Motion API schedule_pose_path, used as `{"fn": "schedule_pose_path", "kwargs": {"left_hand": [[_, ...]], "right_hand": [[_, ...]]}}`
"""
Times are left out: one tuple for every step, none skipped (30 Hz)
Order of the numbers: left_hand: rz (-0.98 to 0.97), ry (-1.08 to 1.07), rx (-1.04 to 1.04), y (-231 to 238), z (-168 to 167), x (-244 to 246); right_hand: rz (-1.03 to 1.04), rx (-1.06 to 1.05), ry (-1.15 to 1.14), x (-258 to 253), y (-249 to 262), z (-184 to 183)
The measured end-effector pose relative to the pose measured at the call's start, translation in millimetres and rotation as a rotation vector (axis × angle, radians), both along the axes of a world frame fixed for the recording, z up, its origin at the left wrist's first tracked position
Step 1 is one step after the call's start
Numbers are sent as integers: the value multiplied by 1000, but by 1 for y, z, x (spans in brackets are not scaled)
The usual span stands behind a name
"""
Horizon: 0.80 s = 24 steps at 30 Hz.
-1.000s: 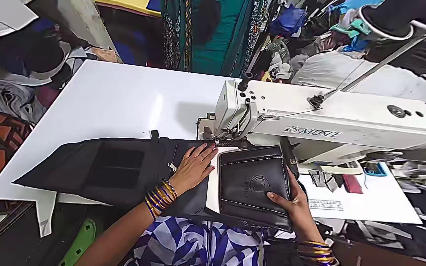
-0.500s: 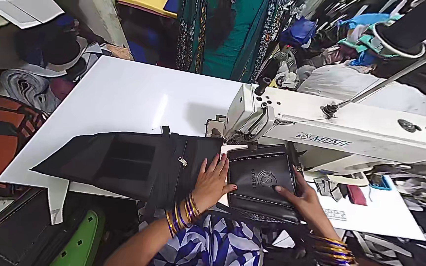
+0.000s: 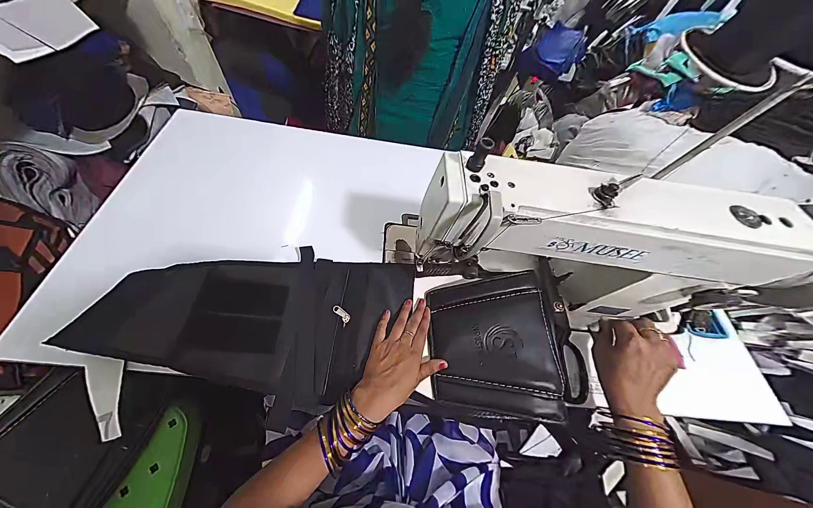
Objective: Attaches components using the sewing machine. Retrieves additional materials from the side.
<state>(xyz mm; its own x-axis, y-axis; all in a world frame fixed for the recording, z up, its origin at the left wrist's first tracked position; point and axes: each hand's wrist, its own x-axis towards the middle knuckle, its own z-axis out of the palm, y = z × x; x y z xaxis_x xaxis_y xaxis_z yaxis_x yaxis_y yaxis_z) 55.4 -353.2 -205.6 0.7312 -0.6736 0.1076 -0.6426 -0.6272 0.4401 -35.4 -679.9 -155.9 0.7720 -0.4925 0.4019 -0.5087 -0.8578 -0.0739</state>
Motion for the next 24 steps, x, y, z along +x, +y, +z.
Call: {"fn": "schedule_pose_path", "kwargs": {"left_hand": [[1,7,6,0,0,-1],[5,10,8,-1,0,-1],[17,2,-3,-4,-1,0],[30,5,-14,-7,0,1],[37,41,-12,-9,4,3],[22,115,18,-8,12,6],[-28,227,62,-3,25,13],[-109,336,83,5,39,22],[-223,403,70,17,47,30],[-359,408,22,32,49,35],[-490,363,-36,46,42,37],[-568,284,-73,57,33,32],[-586,164,-105,66,19,23],[-572,14,-135,72,5,15],[-542,-135,-157,75,-7,9],[-514,-249,-169,74,-12,7],[-495,-323,-181,73,-15,4],[-481,-359,-186,72,-16,2],[-474,-367,-188,70,-15,3],[-473,-348,-187,68,-13,5],[-480,-299,-175,67,-11,7],[-490,-237,-156,65,-8,11],[-500,-186,-146,63,-5,17],[-513,-139,-137,62,-2,23]], "right_hand": [[38,22,12,-2,0,9],[104,57,5,-4,5,20],[207,92,-16,-7,18,28],[359,120,-46,-10,36,34],[539,173,-71,-12,61,34],[710,257,-60,-16,91,28],[846,315,-24,-19,120,17],[933,317,17,-20,144,3],[967,278,28,-22,161,-13],[961,235,6,-23,170,-27],[941,212,-18,-24,172,-34],[929,212,-28,-24,171,-37],[923,221,-27,-26,170,-39],[919,223,-20,-28,170,-40],[921,211,-4,-28,169,-40],[924,191,10,-26,167,-40],[930,172,19,-23,166,-40],[940,159,17,-20,164,-41],[953,153,10,-15,161,-41],[965,148,6,-10,159,-42],[976,151,12,-7,156,-43],[987,154,19,-3,153,-43],[999,155,29,1,149,-42],[1011,155,42,5,146,-40]]}}
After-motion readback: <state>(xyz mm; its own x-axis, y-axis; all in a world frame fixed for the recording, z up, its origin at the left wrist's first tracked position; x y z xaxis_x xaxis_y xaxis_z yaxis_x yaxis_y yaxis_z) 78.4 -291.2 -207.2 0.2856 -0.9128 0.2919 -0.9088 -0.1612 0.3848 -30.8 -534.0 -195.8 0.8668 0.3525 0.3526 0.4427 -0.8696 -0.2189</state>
